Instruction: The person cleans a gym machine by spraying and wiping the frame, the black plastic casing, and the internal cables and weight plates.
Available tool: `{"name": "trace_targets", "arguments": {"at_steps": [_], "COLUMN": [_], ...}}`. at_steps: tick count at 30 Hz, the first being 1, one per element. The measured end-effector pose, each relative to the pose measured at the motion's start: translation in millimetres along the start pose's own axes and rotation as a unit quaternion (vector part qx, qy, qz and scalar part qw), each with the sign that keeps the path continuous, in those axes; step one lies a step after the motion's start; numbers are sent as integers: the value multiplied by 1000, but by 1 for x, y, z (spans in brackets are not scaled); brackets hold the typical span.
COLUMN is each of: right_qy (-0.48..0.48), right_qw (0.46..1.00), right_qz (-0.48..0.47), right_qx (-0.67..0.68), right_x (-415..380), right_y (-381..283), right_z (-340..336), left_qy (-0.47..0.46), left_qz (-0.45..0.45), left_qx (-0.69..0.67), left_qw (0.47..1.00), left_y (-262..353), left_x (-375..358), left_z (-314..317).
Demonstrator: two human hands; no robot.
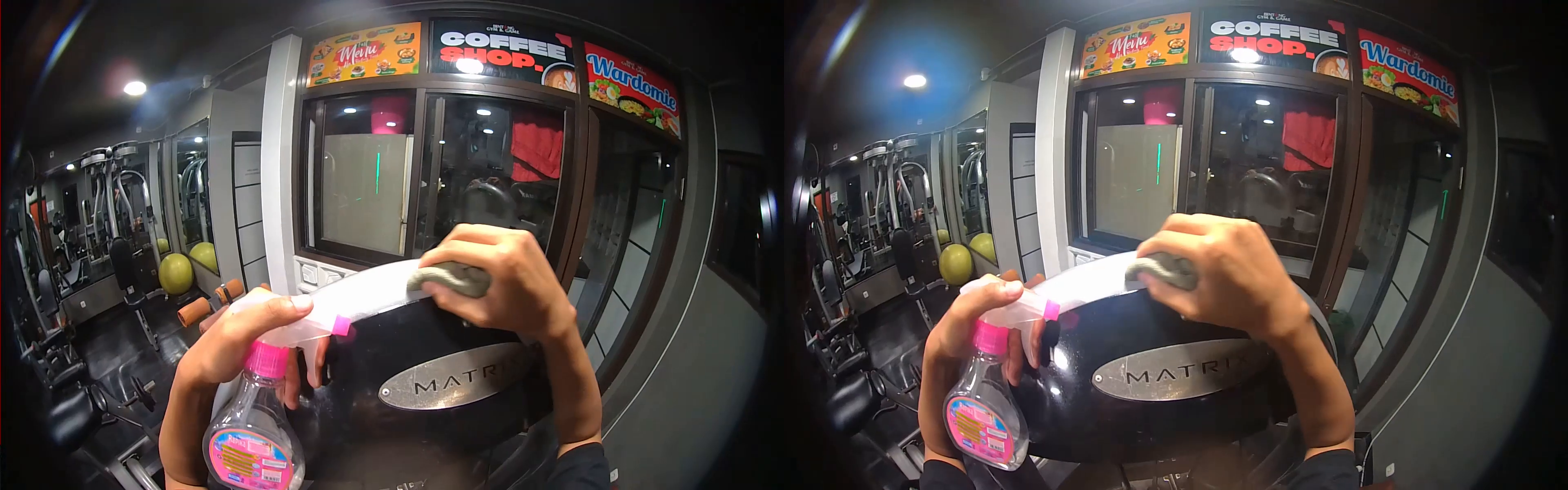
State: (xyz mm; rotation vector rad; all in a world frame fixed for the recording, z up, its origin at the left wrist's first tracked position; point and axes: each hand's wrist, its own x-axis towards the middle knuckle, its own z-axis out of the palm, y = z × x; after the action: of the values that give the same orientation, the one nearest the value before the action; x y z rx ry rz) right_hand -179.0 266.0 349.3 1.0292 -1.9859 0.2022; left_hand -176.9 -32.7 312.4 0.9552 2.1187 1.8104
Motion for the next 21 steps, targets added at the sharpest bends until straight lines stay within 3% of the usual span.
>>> {"name": "trace_targets", "arguments": {"at_steps": [4,6,9,11,13,14,16,21], "right_qy": [-10,-2,-22,-10,3,3,16,-59], "right_qw": [1000,1000,996,990,984,983,987,996], "right_qz": [-4,-2,85,137,179,181,157,44], "right_qx": [-19,-22,-33,-22,-21,-20,11,55], "right_x": [7,0,-18,-34,-51,-52,-49,1], "right_y": [-2,0,9,14,16,17,22,33], "right_z": [4,-2,-18,-26,-32,-32,-30,-9], "left_qy": [46,4,-42,109,72,39,60,69], "left_qz": [17,15,40,12,21,28,29,30], "left_qx": [20,11,-9,-10,6,20,29,8], "left_qw": [999,1000,998,994,997,999,997,997], "left_y": [-4,-1,-3,-2,2,4,4,3], "left_x": [-3,-3,-3,-7,-6,-6,-6,-5], "left_z": [3,0,3,14,13,13,17,19]}}
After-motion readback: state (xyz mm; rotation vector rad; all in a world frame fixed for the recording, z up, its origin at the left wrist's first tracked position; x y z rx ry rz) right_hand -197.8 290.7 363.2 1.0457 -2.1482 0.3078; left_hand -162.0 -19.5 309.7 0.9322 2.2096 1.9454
